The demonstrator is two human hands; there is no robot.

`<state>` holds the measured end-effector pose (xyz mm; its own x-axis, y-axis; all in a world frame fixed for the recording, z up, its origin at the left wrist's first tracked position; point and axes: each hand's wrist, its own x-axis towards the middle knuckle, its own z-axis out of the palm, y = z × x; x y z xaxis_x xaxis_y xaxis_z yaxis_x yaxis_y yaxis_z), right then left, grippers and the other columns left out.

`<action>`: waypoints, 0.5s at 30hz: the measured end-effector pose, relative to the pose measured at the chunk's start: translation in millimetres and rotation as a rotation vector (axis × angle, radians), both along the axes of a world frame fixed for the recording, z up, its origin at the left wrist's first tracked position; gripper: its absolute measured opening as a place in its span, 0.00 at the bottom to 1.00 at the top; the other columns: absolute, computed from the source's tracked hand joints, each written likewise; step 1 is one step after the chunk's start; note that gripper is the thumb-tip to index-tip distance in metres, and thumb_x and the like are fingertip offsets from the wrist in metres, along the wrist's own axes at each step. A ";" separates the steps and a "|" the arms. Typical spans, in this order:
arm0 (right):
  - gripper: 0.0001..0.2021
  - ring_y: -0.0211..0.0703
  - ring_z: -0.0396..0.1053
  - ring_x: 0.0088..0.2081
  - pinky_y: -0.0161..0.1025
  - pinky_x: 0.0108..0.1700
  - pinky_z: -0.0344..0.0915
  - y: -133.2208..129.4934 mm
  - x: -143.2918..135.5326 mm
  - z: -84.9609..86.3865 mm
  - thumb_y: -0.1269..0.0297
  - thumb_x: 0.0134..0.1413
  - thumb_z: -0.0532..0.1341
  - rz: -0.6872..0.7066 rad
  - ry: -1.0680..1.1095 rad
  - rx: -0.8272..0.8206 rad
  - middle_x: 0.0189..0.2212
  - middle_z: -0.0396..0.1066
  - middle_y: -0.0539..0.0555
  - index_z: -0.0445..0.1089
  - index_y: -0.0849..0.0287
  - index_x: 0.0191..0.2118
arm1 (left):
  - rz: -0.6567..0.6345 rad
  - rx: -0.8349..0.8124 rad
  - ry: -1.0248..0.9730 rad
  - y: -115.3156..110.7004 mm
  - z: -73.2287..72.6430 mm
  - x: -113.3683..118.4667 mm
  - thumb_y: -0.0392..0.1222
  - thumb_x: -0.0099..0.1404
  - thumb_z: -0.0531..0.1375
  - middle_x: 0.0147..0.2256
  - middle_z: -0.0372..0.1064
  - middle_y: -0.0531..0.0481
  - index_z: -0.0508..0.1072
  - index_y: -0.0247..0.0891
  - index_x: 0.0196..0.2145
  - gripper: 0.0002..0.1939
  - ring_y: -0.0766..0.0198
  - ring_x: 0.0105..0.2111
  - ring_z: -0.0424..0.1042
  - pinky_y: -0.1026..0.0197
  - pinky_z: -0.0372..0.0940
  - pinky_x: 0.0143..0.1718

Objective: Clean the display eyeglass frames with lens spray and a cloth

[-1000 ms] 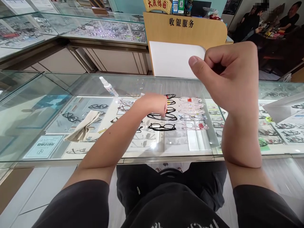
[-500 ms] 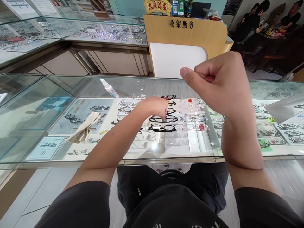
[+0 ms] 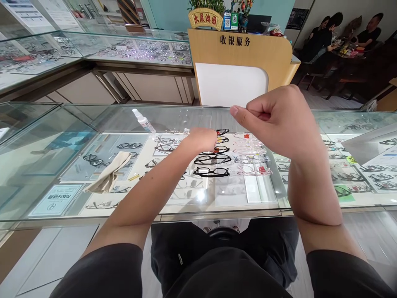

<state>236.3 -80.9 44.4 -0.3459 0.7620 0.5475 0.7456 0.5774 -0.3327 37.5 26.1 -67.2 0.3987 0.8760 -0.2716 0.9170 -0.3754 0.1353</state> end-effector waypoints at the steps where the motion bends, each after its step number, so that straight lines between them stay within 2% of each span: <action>1: 0.30 0.38 0.42 0.27 0.43 0.33 0.47 -0.4 -0.2 0.4 0.57 0.75 0.64 -0.011 -0.012 -0.011 0.21 0.37 0.45 0.57 0.51 0.19 | -0.001 0.002 -0.006 0.0 1.1 -0.8 0.46 0.50 0.73 0.28 0.80 0.42 0.80 0.43 0.23 0.08 0.51 0.29 0.73 0.54 0.60 0.36; 4: 0.31 0.38 0.42 0.26 0.43 0.33 0.48 -0.4 -0.7 1.3 0.58 0.74 0.65 -0.010 -0.021 -0.029 0.20 0.37 0.45 0.52 0.52 0.18 | 0.013 0.023 -0.053 -0.6 11.7 -9.0 0.42 0.51 0.70 0.31 0.83 0.44 0.83 0.44 0.23 0.01 0.54 0.28 0.71 0.54 0.57 0.34; 7: 0.31 0.38 0.41 0.26 0.43 0.32 0.47 2.9 -0.3 0.2 0.56 0.75 0.63 0.023 0.016 -0.022 0.19 0.39 0.44 0.50 0.52 0.20 | 0.002 0.084 -0.246 -1.9 31.8 -24.2 0.43 0.53 0.71 0.28 0.81 0.46 0.86 0.47 0.24 0.02 0.57 0.25 0.67 0.55 0.54 0.32; 11: 0.30 0.37 0.42 0.25 0.43 0.31 0.45 13.8 1.2 -5.9 0.58 0.75 0.62 0.033 0.114 -0.003 0.18 0.43 0.44 0.50 0.53 0.21 | 0.034 0.112 -0.768 -7.6 61.2 -38.9 0.53 0.54 0.77 0.18 0.67 0.52 0.87 0.45 0.26 0.11 0.64 0.21 0.59 0.56 0.51 0.28; 13: 0.26 0.37 0.45 0.24 0.42 0.30 0.44 20.4 2.2 -9.9 0.58 0.73 0.64 0.046 0.180 0.001 0.18 0.49 0.44 0.54 0.53 0.23 | 0.069 0.148 -1.075 -12.9 70.9 -39.2 0.56 0.55 0.78 0.20 0.66 0.52 0.87 0.42 0.28 0.15 0.64 0.23 0.62 0.57 0.56 0.29; 15: 0.21 0.36 0.47 0.24 0.41 0.29 0.45 26.0 2.7 -13.5 0.56 0.72 0.65 0.087 0.255 -0.045 0.19 0.53 0.43 0.63 0.53 0.27 | 0.079 0.186 -1.333 -18.7 75.9 -36.3 0.57 0.54 0.80 0.24 0.70 0.51 0.85 0.41 0.29 0.18 0.62 0.28 0.68 0.56 0.63 0.34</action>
<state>239.0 -55.0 30.9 -0.2666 0.7608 0.5916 0.5826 0.6162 -0.5299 1.2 7.4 8.6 0.2107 0.8900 0.4043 0.1477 -0.4378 0.8869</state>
